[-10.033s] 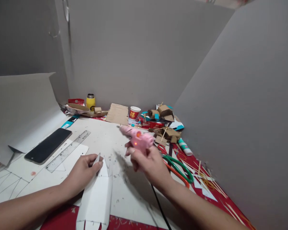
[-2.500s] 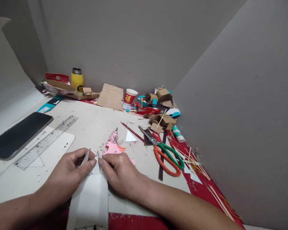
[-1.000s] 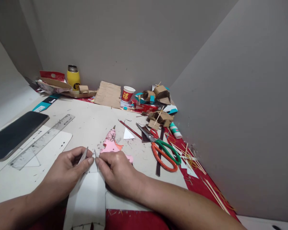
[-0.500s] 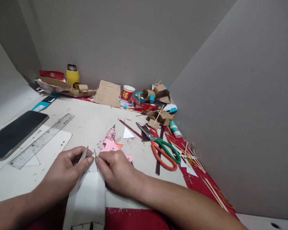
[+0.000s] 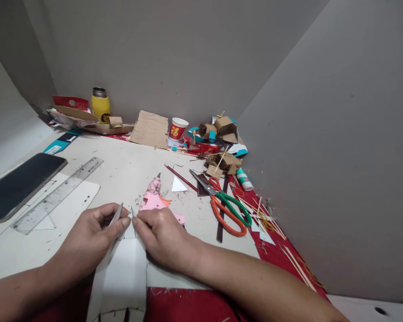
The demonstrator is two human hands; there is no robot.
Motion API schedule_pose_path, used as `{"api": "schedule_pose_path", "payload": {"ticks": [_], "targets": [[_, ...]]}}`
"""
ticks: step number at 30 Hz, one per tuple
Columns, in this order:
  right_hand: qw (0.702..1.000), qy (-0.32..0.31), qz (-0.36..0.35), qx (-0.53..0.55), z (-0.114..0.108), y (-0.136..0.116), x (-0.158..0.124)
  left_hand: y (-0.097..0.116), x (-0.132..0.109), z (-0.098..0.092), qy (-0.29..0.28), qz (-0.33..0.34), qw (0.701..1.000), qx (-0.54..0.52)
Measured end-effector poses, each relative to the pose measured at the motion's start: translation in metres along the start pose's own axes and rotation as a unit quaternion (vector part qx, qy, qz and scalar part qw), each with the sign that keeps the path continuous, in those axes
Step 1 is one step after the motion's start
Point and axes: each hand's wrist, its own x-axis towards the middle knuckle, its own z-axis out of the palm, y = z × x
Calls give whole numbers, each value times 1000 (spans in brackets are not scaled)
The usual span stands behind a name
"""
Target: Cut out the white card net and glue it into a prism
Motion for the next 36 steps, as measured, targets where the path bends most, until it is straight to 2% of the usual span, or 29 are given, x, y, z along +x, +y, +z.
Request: {"api": "schedule_pose_path", "payload": {"ticks": [26, 36], "targets": [[1000, -17, 5, 13, -2, -1, 1, 0, 0, -1, 25, -15, 1000, 3], [1000, -26, -2, 13, -4, -2, 2, -3, 2, -1, 26, 3, 999, 25]]}}
